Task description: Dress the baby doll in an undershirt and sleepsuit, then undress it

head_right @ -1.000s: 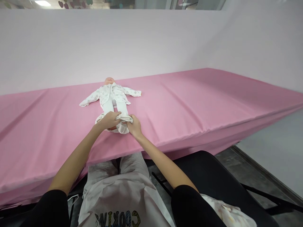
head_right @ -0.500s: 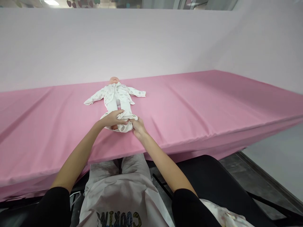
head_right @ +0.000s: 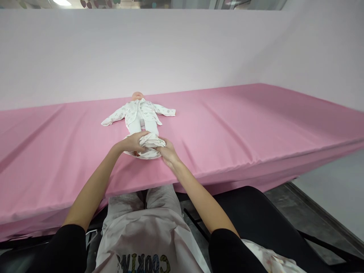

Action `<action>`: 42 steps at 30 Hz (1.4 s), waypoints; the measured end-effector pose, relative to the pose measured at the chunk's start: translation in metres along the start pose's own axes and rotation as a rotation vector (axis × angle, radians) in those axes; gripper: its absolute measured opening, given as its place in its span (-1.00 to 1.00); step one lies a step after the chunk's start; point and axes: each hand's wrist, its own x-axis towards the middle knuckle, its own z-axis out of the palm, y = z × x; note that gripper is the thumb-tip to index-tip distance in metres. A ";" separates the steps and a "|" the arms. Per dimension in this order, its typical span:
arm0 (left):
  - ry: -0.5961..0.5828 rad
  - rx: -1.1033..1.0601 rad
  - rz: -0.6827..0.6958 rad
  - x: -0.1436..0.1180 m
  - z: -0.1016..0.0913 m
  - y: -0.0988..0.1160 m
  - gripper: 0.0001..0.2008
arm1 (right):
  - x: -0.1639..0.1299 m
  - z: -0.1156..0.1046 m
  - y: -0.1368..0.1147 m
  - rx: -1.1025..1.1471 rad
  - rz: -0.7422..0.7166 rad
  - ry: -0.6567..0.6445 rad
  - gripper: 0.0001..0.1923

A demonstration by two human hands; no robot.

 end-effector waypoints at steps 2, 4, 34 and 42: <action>-0.037 0.005 0.013 0.000 0.000 0.001 -0.38 | 0.003 -0.002 0.004 -0.049 -0.017 0.064 -0.38; -0.027 0.005 0.031 0.000 0.000 0.001 -0.38 | 0.006 -0.004 0.006 -0.129 -0.061 0.100 -0.38; 0.056 0.055 0.129 0.004 0.001 -0.016 -0.61 | 0.013 -0.003 0.000 -0.045 -0.014 0.084 -0.68; 0.116 0.149 0.152 0.004 0.006 -0.014 -0.63 | 0.014 -0.014 0.008 -0.019 -0.086 -0.039 -0.62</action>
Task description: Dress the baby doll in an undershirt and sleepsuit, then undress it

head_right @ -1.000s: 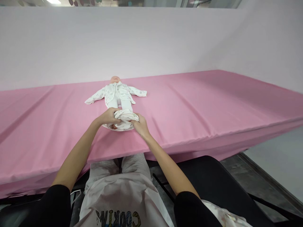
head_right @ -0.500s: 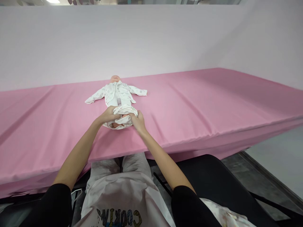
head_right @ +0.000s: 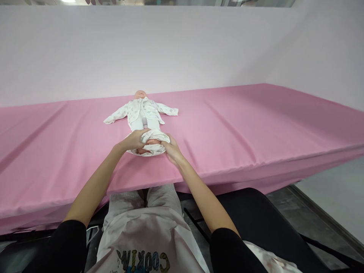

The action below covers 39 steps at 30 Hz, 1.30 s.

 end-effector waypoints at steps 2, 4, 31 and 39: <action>0.056 0.017 0.019 0.001 0.001 -0.002 -0.66 | 0.000 -0.001 -0.002 -0.074 -0.032 -0.024 -0.58; 0.097 0.040 0.036 0.002 0.002 -0.004 -0.69 | 0.001 -0.003 -0.005 -0.221 -0.103 -0.033 -0.56; 0.360 -0.080 -0.295 -0.011 -0.015 -0.061 -0.57 | 0.063 -0.021 -0.016 0.244 0.171 -0.307 -0.76; 0.323 -0.370 -0.414 -0.013 -0.010 -0.079 -0.46 | 0.079 -0.010 -0.019 -0.182 0.201 -0.187 -0.85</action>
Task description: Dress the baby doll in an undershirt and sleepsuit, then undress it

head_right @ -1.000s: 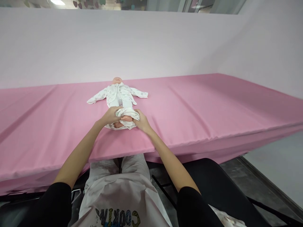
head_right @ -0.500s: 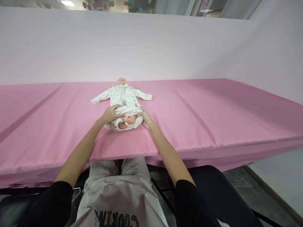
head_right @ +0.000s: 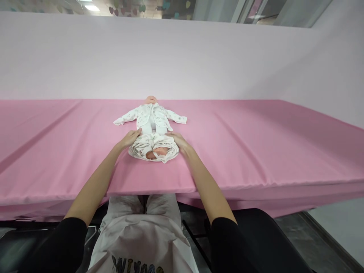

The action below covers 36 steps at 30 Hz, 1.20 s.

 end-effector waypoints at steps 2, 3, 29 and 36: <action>0.015 -0.066 -0.056 0.000 0.000 -0.002 -0.46 | 0.007 -0.001 -0.005 -0.132 -0.028 -0.021 -0.82; 0.013 -0.106 -0.079 0.000 0.000 -0.003 -0.47 | 0.011 -0.002 -0.008 -0.188 -0.031 -0.057 -0.80; -0.156 -0.850 -0.220 -0.002 0.002 -0.008 -0.65 | 0.013 -0.028 -0.010 -0.296 -0.003 -0.273 -0.70; -0.122 -0.801 -0.183 -0.007 0.006 0.004 -0.27 | 0.010 -0.040 -0.012 -0.292 0.045 -0.443 -0.64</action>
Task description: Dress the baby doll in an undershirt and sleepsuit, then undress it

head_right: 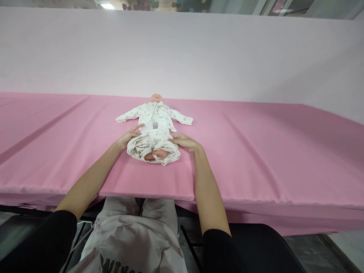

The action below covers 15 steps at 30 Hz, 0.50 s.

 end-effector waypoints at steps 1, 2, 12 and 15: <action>0.013 0.004 0.008 0.001 0.000 -0.001 -0.28 | 0.002 0.001 0.000 -0.022 -0.035 0.039 -0.64; 0.026 0.003 0.016 0.002 0.000 -0.001 -0.30 | 0.004 0.002 0.000 -0.050 -0.064 0.103 -0.65; 0.148 -0.016 0.042 0.010 0.002 -0.007 -0.47 | 0.016 0.023 -0.009 -0.028 -0.283 0.460 -0.83; 0.141 -0.009 0.033 0.009 0.003 -0.006 -0.46 | 0.010 0.023 -0.010 0.141 -0.217 0.315 -0.79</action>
